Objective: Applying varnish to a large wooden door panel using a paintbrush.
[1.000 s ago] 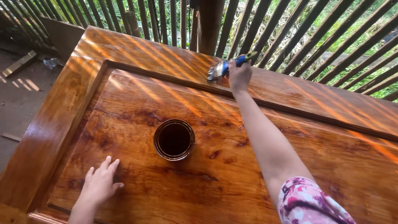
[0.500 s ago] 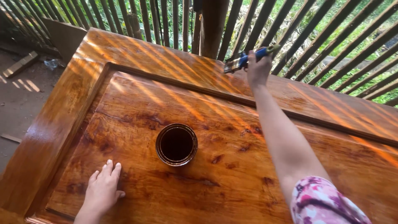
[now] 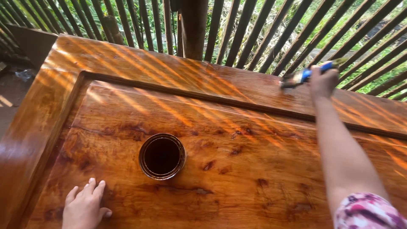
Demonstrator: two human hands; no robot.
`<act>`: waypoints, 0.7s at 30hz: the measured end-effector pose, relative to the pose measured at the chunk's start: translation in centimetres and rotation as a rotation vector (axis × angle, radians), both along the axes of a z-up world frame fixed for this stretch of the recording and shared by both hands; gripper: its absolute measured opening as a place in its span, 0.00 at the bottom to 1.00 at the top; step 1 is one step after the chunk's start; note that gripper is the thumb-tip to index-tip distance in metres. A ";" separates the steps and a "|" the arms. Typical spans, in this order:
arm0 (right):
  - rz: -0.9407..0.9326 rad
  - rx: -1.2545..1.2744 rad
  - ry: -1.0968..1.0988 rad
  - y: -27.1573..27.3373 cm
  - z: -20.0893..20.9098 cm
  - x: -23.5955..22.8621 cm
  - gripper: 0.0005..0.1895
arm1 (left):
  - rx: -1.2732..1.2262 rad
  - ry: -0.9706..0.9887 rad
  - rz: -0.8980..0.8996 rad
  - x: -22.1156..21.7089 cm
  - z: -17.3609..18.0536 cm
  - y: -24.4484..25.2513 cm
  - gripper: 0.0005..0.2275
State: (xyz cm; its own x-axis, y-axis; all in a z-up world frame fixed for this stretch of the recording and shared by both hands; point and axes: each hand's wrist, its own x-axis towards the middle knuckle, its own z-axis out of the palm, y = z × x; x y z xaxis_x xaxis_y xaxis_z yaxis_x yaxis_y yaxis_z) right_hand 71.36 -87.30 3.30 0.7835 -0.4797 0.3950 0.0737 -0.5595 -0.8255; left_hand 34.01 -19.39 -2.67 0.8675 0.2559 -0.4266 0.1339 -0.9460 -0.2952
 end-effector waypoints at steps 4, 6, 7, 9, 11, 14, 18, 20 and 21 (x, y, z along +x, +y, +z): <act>-0.082 -0.567 -0.090 -2.9 -0.5 0.1 0.08 | 0.023 0.090 -0.007 0.8 1.3 -0.8 0.46; 0.072 -0.506 0.052 0.8 -0.4 1.2 0.08 | 0.060 0.146 -0.016 0.8 1.1 -0.8 0.47; 0.076 -0.506 0.049 4.5 -0.8 2.1 0.08 | 0.059 0.145 -0.011 0.8 0.9 -0.7 0.47; 0.096 -0.709 0.050 11.9 -1.7 3.9 0.15 | 0.034 0.106 0.003 0.8 0.7 -0.5 0.47; 0.220 -0.624 -0.025 19.1 -2.4 4.4 0.12 | 0.033 0.148 0.025 1.2 0.9 -0.8 0.47; 0.369 -0.548 -0.120 27.8 -2.3 5.2 0.09 | 0.015 0.183 0.060 1.3 0.9 -1.0 0.47; 0.293 -0.452 -0.358 33.5 1.0 4.0 0.12 | -0.016 0.171 0.065 0.9 0.8 -0.9 0.44; 0.306 -0.320 -0.316 33.4 -0.9 5.5 0.11 | -0.011 0.159 0.075 0.8 0.3 -0.8 0.44; 0.310 -0.192 -0.266 32.9 -1.9 6.1 0.09 | -0.009 0.152 0.076 0.9 0.1 -0.9 0.44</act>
